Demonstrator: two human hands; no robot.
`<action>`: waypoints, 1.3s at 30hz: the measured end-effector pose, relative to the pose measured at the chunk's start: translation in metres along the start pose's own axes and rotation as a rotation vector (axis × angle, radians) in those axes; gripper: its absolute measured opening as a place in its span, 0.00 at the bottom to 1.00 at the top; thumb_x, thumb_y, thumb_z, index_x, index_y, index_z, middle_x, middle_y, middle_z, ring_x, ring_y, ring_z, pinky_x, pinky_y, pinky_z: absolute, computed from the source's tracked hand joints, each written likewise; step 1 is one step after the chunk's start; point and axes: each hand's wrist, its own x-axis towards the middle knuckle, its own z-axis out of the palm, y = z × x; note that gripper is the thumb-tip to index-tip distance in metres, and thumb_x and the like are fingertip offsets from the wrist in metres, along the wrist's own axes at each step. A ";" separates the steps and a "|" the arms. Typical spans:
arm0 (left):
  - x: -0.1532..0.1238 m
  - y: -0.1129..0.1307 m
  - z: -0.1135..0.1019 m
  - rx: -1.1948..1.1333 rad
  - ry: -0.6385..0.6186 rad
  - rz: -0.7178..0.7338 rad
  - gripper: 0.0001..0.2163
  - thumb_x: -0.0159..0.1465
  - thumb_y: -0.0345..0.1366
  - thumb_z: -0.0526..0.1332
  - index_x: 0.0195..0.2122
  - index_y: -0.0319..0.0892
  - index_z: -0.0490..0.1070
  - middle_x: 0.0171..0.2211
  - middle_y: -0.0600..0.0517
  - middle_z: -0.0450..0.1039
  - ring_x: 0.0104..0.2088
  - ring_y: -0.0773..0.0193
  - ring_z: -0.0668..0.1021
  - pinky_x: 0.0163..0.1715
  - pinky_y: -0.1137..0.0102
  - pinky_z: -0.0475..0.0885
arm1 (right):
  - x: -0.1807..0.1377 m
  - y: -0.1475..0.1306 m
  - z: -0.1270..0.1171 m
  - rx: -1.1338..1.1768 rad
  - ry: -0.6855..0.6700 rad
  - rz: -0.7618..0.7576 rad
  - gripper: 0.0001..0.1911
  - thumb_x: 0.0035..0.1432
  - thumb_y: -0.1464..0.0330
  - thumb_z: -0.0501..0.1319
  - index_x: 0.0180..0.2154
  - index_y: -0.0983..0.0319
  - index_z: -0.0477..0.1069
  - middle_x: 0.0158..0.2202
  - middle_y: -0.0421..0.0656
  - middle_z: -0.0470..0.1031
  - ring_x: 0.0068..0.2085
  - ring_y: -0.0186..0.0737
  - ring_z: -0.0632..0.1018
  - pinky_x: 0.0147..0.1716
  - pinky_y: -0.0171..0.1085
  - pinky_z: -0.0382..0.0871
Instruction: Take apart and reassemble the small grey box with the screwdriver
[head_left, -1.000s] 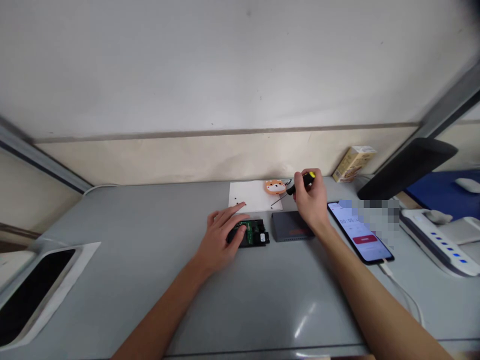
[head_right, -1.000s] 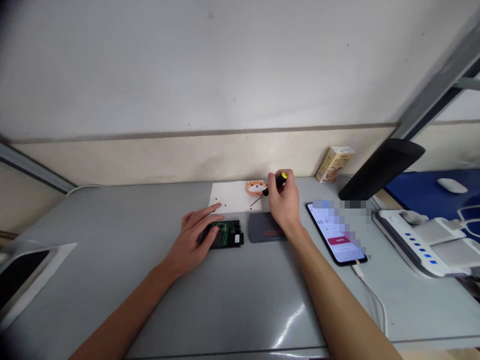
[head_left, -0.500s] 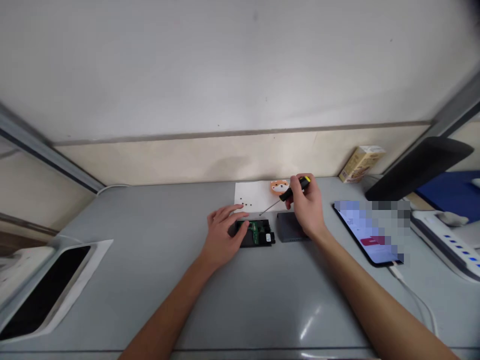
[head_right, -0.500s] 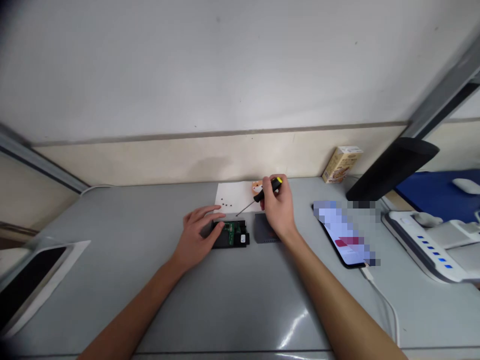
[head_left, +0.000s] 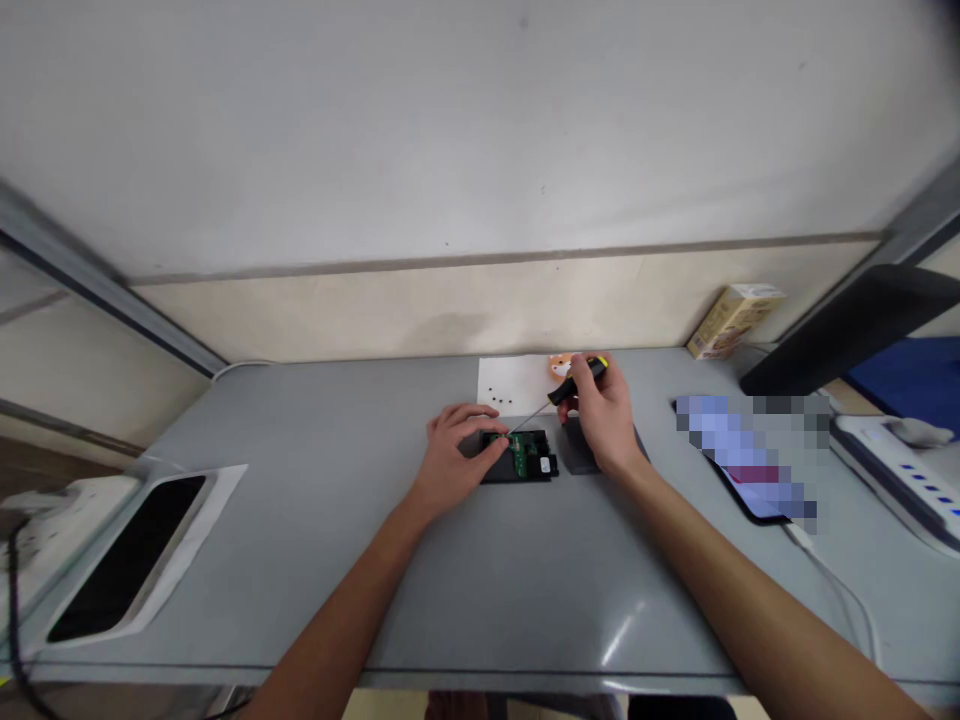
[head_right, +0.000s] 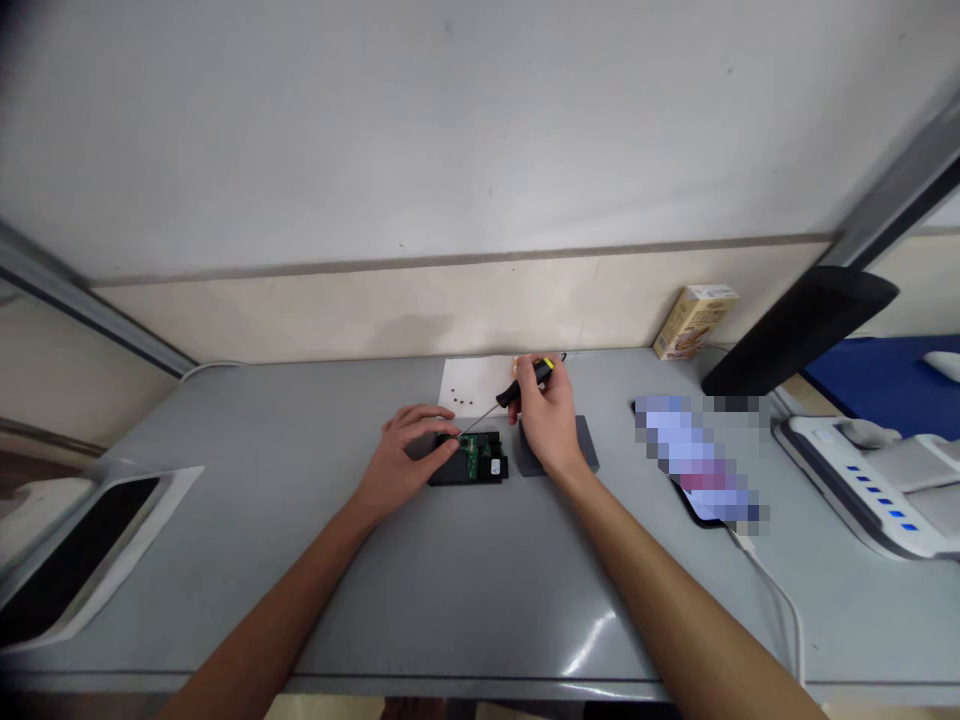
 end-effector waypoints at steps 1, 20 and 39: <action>0.000 0.000 0.000 0.002 -0.003 0.005 0.03 0.66 0.39 0.66 0.39 0.53 0.80 0.52 0.54 0.78 0.58 0.54 0.73 0.63 0.49 0.57 | 0.000 0.001 0.000 -0.003 -0.002 0.002 0.18 0.64 0.50 0.60 0.38 0.57 0.64 0.29 0.34 0.68 0.20 0.29 0.71 0.18 0.31 0.67; -0.002 -0.003 0.001 0.111 0.029 0.054 0.02 0.67 0.38 0.66 0.38 0.53 0.79 0.48 0.56 0.79 0.56 0.55 0.72 0.61 0.50 0.58 | 0.000 0.004 -0.001 -0.025 -0.020 -0.012 0.20 0.64 0.48 0.60 0.41 0.57 0.64 0.28 0.36 0.69 0.23 0.33 0.75 0.20 0.32 0.70; -0.001 -0.006 0.002 0.151 0.103 -0.044 0.09 0.70 0.34 0.55 0.40 0.49 0.76 0.41 0.54 0.81 0.45 0.56 0.78 0.54 0.51 0.61 | -0.009 0.005 0.004 -0.056 -0.138 -0.095 0.18 0.64 0.50 0.61 0.44 0.55 0.64 0.35 0.38 0.70 0.26 0.32 0.74 0.22 0.34 0.71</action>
